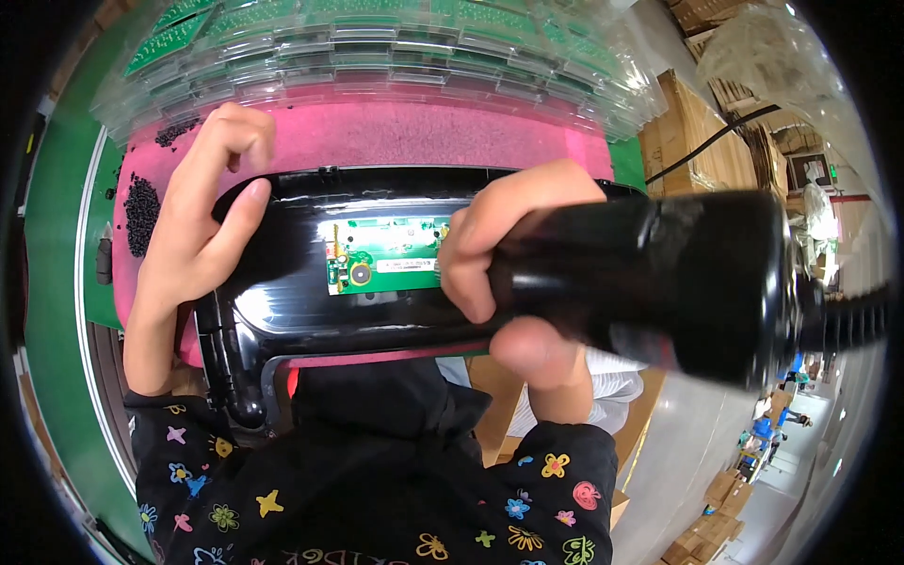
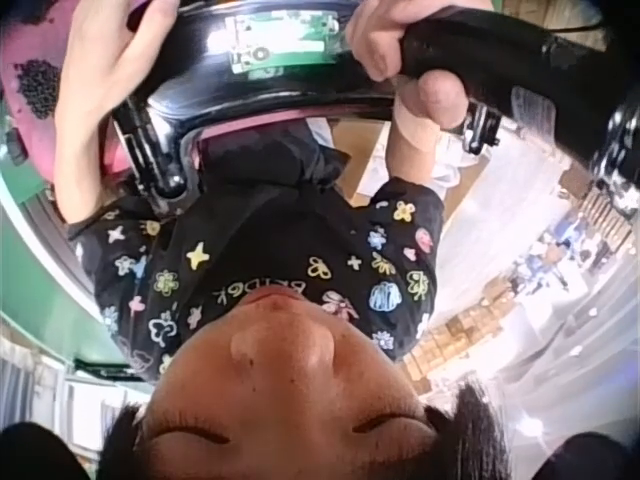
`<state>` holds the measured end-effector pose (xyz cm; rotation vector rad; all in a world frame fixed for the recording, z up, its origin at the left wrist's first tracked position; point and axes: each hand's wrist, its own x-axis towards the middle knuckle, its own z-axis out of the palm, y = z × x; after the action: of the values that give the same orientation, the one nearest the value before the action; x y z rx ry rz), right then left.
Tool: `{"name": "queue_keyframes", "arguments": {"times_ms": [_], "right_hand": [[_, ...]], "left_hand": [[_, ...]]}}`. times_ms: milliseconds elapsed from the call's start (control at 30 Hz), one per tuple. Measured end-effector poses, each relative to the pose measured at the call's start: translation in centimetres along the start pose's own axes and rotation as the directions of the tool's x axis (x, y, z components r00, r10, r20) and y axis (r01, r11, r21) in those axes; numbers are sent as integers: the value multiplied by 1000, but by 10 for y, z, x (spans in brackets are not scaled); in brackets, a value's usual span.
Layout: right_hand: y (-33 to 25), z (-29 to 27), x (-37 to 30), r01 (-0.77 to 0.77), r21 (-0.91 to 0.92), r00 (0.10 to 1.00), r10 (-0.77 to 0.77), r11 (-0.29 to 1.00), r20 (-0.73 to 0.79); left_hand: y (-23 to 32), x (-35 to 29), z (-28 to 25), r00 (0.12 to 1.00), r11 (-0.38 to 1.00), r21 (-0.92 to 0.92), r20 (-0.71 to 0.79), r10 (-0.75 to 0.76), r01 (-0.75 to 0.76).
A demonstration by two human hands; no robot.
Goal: Assembling electronic components by placing a circuit board into a plastic housing and securing it with an electric screwdriver.
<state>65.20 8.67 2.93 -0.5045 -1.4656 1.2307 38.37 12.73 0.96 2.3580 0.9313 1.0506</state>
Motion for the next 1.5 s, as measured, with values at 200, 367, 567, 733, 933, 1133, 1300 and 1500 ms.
{"name": "queue_keyframes", "arguments": {"times_ms": [200,367,567,733,933,1133,1300,1500], "right_hand": [[-5,-2,4,-54,30,998,55,998,-36],[-15,-8,10,-82,356,854,250,931,-456],[-15,-31,-5,62,509,706,323,858,-630],[-27,-6,-42,-120,328,740,305,937,-599],[-32,-16,-89,278,-185,851,-331,943,-408],[-17,-28,-104,443,-369,749,-564,817,-348],[17,-37,-110,306,-394,778,-466,866,-421],[21,-36,-109,261,-430,775,-453,864,-440]], "left_hand": [[-8,-9,1,970,972,224,209,-125,77],[-3,-7,1,939,961,251,291,-185,111],[8,-8,3,900,951,295,384,-204,90],[15,-7,-1,913,937,333,341,-222,103],[64,-27,-8,997,956,283,-3,-83,80],[84,-126,-53,784,852,357,-613,-95,383],[32,-203,-107,51,761,-138,-974,-219,634],[49,-234,-126,193,938,-283,-927,-321,200]]}}
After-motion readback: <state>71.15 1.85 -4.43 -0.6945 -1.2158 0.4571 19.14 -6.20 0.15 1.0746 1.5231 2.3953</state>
